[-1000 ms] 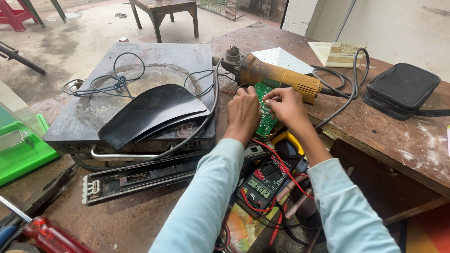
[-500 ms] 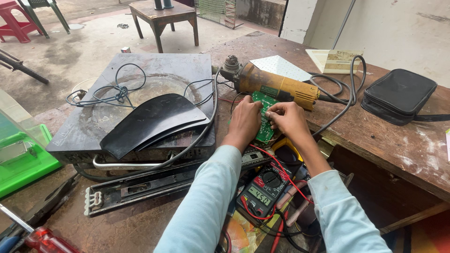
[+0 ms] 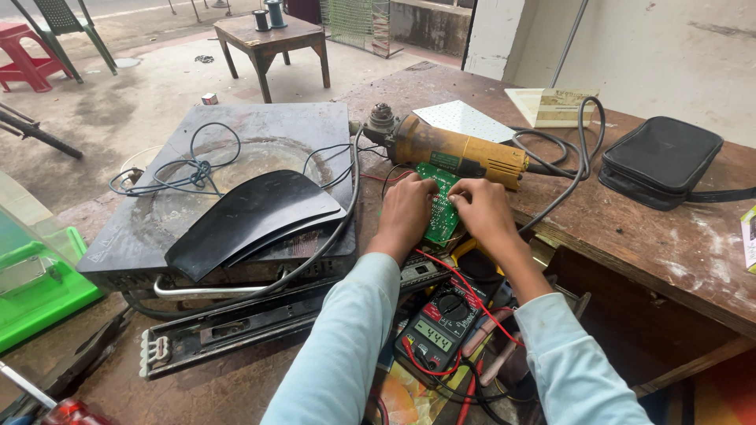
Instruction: The person works on a green circuit board at a cluttered workbench, holding and repositioning the board while probing its components with multimeter test leads and manipulating small parts and wires on the board by hand.
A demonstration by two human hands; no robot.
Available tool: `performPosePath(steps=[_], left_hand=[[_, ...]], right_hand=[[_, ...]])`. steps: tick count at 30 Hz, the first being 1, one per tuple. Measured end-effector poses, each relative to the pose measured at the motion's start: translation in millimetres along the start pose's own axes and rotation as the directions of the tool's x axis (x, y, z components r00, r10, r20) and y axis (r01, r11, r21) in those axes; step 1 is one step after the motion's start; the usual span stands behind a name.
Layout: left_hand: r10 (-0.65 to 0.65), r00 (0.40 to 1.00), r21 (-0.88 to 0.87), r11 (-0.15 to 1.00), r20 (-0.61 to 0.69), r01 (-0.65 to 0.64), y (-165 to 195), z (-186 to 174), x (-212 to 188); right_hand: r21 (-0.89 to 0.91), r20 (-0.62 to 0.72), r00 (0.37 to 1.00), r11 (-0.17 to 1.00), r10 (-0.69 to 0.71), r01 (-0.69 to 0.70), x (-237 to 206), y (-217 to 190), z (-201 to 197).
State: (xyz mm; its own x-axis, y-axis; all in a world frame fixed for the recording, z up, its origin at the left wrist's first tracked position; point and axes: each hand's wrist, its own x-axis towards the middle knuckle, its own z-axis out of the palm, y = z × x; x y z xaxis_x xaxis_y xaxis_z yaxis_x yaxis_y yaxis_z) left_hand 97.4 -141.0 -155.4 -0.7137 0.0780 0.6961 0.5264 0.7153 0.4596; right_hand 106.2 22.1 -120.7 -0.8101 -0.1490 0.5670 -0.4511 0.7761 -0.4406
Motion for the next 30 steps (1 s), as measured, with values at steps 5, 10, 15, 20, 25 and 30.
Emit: performPosePath(steps=[5,10,15,20,25,30], left_hand=[[0.032,0.999,0.037,0.999,0.019,-0.033,-1,4,1],[0.021,0.999,0.044,0.999,0.039,-0.023,0,3,2],[0.033,0.998,0.069,0.997,0.060,-0.037,7,-3,4],[0.056,0.997,0.073,0.996,0.051,-0.059,7,-5,4],[0.066,0.996,0.089,0.994,0.060,-0.071,4,-2,5],[0.069,0.997,0.069,0.995,0.039,-0.071,3,-2,5]], right_hand=[[-0.118,-0.035,0.998,0.992,-0.058,0.054,-3,-3,5],[-0.188,-0.032,0.995,0.978,-0.095,0.087,-5,-5,9],[-0.180,-0.031,0.996,0.980,-0.088,0.082,-4,-7,7],[-0.181,-0.032,0.997,0.982,-0.070,0.064,-4,-7,8],[-0.156,-0.073,0.992,0.984,-0.101,0.088,-5,-2,14],[-0.170,-0.085,0.991,0.982,-0.103,0.088,-7,-1,18]])
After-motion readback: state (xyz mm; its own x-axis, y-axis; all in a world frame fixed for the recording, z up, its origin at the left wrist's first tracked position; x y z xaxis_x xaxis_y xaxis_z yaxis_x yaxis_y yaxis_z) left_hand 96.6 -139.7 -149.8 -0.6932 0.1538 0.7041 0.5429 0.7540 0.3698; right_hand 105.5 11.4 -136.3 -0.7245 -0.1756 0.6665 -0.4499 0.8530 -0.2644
